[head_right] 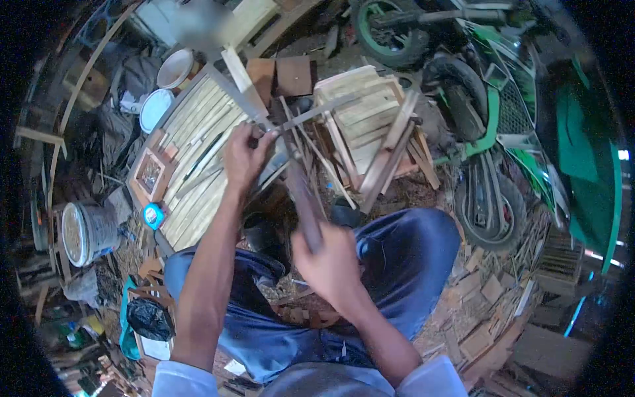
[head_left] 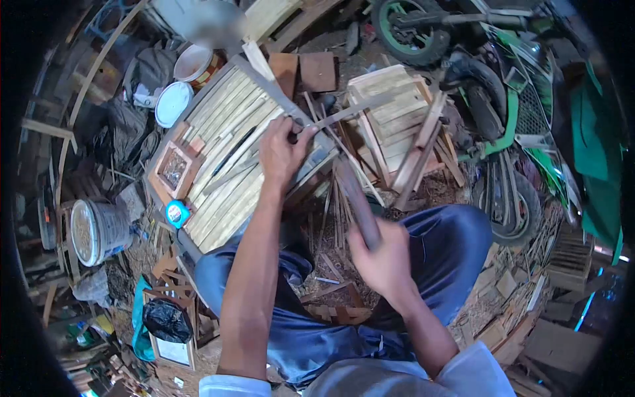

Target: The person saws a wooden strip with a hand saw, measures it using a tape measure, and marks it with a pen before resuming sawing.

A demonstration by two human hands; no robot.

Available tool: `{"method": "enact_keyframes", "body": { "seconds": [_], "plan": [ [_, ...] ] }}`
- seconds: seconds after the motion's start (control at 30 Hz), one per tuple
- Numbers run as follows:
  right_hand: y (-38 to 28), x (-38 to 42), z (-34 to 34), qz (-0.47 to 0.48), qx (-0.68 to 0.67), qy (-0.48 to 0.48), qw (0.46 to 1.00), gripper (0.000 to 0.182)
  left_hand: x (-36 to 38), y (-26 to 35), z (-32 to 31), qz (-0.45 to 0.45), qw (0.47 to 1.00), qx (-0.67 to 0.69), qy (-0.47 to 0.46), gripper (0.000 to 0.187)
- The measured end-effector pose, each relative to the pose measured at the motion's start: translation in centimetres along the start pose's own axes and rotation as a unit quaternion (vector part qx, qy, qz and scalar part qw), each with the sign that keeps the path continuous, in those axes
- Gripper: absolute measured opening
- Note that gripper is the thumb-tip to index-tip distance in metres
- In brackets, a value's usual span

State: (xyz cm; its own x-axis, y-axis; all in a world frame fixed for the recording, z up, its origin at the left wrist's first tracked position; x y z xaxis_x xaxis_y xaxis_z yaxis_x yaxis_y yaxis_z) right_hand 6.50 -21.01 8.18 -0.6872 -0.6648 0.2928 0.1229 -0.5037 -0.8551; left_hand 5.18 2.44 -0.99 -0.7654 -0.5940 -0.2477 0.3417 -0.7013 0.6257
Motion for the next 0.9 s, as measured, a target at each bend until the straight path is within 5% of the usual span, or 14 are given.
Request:
{"method": "enact_keyframes", "body": {
  "seconds": [0.1,0.17,0.33,0.53,0.63,0.8,0.87,0.9],
  "plan": [
    [1.0,-4.7,-0.7,-0.012,-0.008,0.006,1.0,0.024,0.0,-0.4,-0.3,0.051,0.998,0.013,-0.034,0.039],
    [1.4,-3.3,-0.5,0.056,0.006,0.025,0.998,0.023,-0.1,-0.2,-0.2,0.029,0.999,0.006,-0.02,0.038],
    [2.7,5.4,1.5,-0.003,-0.01,0.016,1.0,0.02,0.0,-0.1,0.2,0.024,1.0,-0.006,0.003,0.041],
    [0.9,-7.0,-1.9,-0.022,0.014,-0.013,1.0,0.028,-0.1,-0.1,-0.1,0.046,0.999,0.017,-0.014,0.039],
    [1.7,-1.3,-0.1,0.008,0.029,-0.022,0.999,0.023,-0.1,0.0,0.1,0.015,1.0,-0.006,-0.001,0.04],
    [3.6,5.5,1.1,-0.129,0.017,-0.042,0.991,0.015,0.4,0.2,0.2,0.031,0.999,-0.01,-0.001,0.04],
    [1.4,1.5,-0.2,0.032,0.097,0.018,0.995,0.023,0.2,0.1,-0.1,0.013,1.0,-0.011,0.001,0.038],
    [1.8,-2.6,-1.1,-0.016,0.053,0.009,0.998,0.026,0.4,0.2,0.2,0.022,0.999,0.028,0.001,0.036]
  ]
}}
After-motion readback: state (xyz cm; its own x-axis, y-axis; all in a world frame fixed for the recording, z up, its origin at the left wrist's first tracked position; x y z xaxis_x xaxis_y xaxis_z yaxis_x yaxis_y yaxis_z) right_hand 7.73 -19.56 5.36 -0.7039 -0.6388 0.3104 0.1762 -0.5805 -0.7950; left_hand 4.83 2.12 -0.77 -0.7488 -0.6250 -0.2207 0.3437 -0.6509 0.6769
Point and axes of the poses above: each hand's wrist, its own x-axis away from the middle knuckle, its own z-axis out of the back of the hand, y = z × x, the point moved 6 cm from there along -x, towards the middle knuckle, and after that the axes turned 10 degrees about -y, right-handed, at the moved point
